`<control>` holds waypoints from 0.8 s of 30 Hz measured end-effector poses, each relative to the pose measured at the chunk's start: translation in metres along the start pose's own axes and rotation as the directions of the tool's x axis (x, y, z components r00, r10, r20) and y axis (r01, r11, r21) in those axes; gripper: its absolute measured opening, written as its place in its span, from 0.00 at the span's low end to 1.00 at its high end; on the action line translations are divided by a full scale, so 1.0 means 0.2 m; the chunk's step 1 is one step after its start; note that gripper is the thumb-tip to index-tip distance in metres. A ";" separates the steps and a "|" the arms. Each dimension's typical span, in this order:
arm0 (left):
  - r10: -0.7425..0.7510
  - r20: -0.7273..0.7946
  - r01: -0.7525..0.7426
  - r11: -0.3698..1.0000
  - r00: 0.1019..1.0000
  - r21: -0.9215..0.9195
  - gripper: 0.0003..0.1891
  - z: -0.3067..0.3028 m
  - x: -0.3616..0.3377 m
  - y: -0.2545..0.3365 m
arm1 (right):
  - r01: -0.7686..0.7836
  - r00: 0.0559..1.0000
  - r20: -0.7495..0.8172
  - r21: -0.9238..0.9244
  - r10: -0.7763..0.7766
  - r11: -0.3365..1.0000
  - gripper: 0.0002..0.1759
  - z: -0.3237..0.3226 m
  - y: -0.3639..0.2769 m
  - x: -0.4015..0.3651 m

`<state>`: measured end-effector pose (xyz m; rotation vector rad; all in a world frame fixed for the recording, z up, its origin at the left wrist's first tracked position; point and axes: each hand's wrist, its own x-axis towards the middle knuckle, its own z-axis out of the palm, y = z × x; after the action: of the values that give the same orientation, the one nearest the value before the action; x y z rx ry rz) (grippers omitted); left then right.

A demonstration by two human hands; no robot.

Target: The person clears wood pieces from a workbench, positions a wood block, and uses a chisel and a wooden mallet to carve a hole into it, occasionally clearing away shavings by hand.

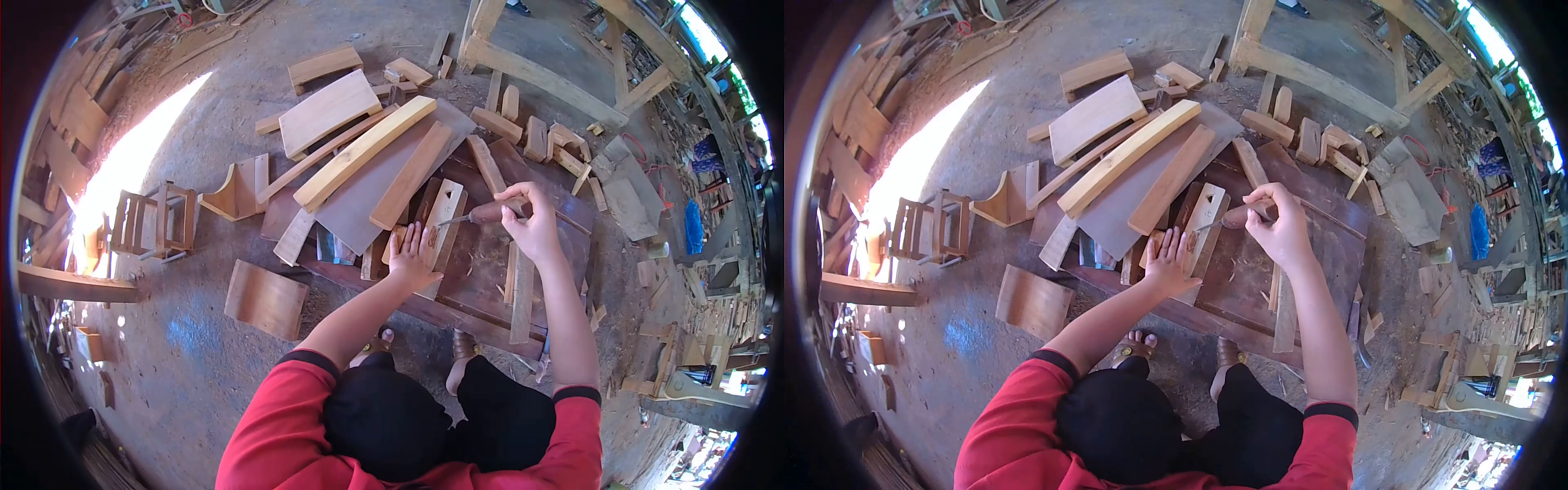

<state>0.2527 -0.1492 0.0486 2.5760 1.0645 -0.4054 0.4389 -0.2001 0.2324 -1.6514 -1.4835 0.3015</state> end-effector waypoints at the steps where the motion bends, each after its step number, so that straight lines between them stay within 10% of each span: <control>1: 0.004 0.004 -0.004 1.000 1.000 -0.011 0.55 0.00 0.00 0.00 | 0.000 1.000 -0.002 -0.001 0.000 1.000 0.11 0.00 0.01 0.00; 14: 0.009 0.060 -0.009 1.000 0.998 0.000 0.57 -0.03 0.01 0.00 | -0.065 0.980 -0.117 0.584 0.162 0.809 0.15 0.16 0.02 -0.05; 24: -0.010 0.122 0.008 1.000 0.992 0.016 0.58 -0.06 0.01 0.01 | 0.071 0.997 -0.046 0.489 -0.055 0.869 0.18 0.23 -0.02 -0.08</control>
<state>0.2575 -0.1442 0.0579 2.5247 1.0346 -0.5680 0.4006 -0.1955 0.2021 -1.1888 -1.2979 0.5645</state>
